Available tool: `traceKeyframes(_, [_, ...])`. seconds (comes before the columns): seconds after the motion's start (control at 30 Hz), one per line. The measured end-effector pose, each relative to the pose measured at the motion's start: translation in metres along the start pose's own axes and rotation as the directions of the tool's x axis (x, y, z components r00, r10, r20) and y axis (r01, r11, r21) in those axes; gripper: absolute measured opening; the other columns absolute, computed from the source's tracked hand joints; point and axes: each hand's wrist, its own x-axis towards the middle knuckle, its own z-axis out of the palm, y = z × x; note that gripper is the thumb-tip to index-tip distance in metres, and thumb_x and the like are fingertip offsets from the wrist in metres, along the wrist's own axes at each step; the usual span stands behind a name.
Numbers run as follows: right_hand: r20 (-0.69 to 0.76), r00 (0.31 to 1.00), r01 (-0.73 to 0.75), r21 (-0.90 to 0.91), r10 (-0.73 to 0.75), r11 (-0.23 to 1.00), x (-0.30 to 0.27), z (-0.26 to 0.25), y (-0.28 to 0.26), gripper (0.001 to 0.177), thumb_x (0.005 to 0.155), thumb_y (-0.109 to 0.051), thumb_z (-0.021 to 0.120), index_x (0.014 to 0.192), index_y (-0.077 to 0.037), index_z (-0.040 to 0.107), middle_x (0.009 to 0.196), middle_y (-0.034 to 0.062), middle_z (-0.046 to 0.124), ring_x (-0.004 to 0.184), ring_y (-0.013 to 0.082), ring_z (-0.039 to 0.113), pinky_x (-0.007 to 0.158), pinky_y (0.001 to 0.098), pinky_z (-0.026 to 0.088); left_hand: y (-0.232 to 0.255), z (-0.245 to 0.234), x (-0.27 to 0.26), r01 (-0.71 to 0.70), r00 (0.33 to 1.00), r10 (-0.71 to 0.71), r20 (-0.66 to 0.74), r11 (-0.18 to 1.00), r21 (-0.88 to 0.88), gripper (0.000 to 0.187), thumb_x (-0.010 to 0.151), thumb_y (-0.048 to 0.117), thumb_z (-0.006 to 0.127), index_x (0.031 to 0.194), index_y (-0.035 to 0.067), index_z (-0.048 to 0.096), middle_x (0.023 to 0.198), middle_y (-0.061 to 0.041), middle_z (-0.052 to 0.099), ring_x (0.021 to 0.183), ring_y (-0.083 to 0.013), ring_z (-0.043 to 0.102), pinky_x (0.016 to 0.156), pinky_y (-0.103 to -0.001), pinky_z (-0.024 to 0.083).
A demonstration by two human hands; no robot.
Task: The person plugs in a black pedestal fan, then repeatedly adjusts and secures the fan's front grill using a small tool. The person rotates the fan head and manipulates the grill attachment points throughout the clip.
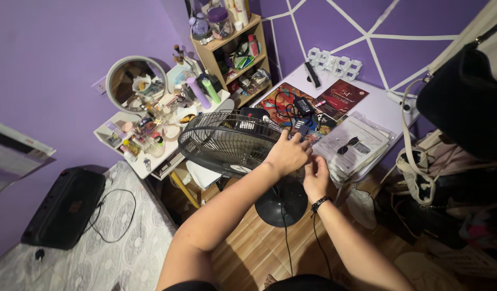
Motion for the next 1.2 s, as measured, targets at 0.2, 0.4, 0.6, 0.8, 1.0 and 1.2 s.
traceKeyframes(0.2, [-0.078,0.992,-0.097,0.01,0.098,0.995,-0.008,0.001,-0.006,0.016,0.106,-0.015,0.06,0.118,-0.004,0.06,0.104,0.0018,0.066,0.094,0.0098,0.059,0.087,0.0258,0.048,0.003,-0.003,0.006,-0.057,0.991,0.06,0.123,0.998,-0.025,0.029,0.099,0.03,0.051,0.122,0.025,0.069,0.126,0.004,0.065,0.128,-0.0226,0.05,0.106,-0.063,0.035])
traceKeyframes(0.4, [-0.123,0.991,-0.044,0.049,0.05,0.998,-0.009,0.008,0.001,0.017,0.107,-0.014,0.059,0.119,-0.003,0.06,0.106,0.0012,0.066,0.096,0.0091,0.059,0.089,0.0252,0.048,0.002,0.016,0.015,-0.102,0.988,0.093,0.122,0.992,0.071,0.033,0.097,0.032,0.049,0.127,0.027,0.062,0.126,0.005,0.063,0.128,-0.0212,0.049,0.102,-0.061,0.034])
traceKeyframes(0.6, [-0.198,0.979,-0.054,-0.033,0.047,0.998,-0.008,0.01,-0.003,0.018,0.107,-0.016,0.059,0.12,-0.003,0.061,0.103,0.0013,0.066,0.089,0.0093,0.057,0.082,0.0254,0.048,-0.004,0.01,0.006,-0.113,0.994,0.113,0.01,0.993,-0.017,0.029,0.1,0.029,0.05,0.119,0.021,0.071,0.127,0.003,0.066,0.128,-0.0224,0.051,0.103,-0.057,0.039])
traceKeyframes(0.8, [-0.215,0.975,0.032,-0.079,-0.048,0.996,-0.011,0.01,0.008,0.02,0.109,-0.018,0.059,0.119,-0.001,0.06,0.103,0.0027,0.066,0.092,0.0098,0.059,0.084,0.0254,0.048,0.001,0.003,0.005,-0.136,0.991,0.136,0.016,0.99,-0.021,0.027,0.092,0.027,0.054,0.108,0.022,0.076,0.124,0.003,0.066,0.127,-0.0237,0.053,0.1,-0.054,0.041])
traceKeyframes(1.0, [-0.273,0.961,0.006,-0.155,-0.049,0.988,-0.009,0.008,0.028,0.02,0.105,-0.014,0.061,0.118,0.001,0.06,0.1,0.0053,0.065,0.089,0.0127,0.058,0.08,0.0284,0.048,0.001,0.01,0.013,-0.19,0.98,0.187,0.068,0.981,0.047,0.03,0.098,0.032,0.051,0.122,0.026,0.069,0.128,0.003,0.064,0.125,-0.0217,0.052,0.102,-0.053,0.04])
traceKeyframes(1.2, [-0.309,0.947,0.031,-0.201,-0.094,0.979,-0.018,0.006,0.027,0.018,0.103,-0.014,0.065,0.114,0.0,0.064,0.097,0.0047,0.065,0.085,0.0126,0.057,0.078,0.0283,0.048,0.002,0.015,0.019,-0.195,0.976,0.191,0.105,0.98,0.032,0.034,0.096,0.032,0.05,0.126,0.028,0.065,0.128,0.004,0.062,0.131,-0.0228,0.048,0.098,-0.053,0.039])
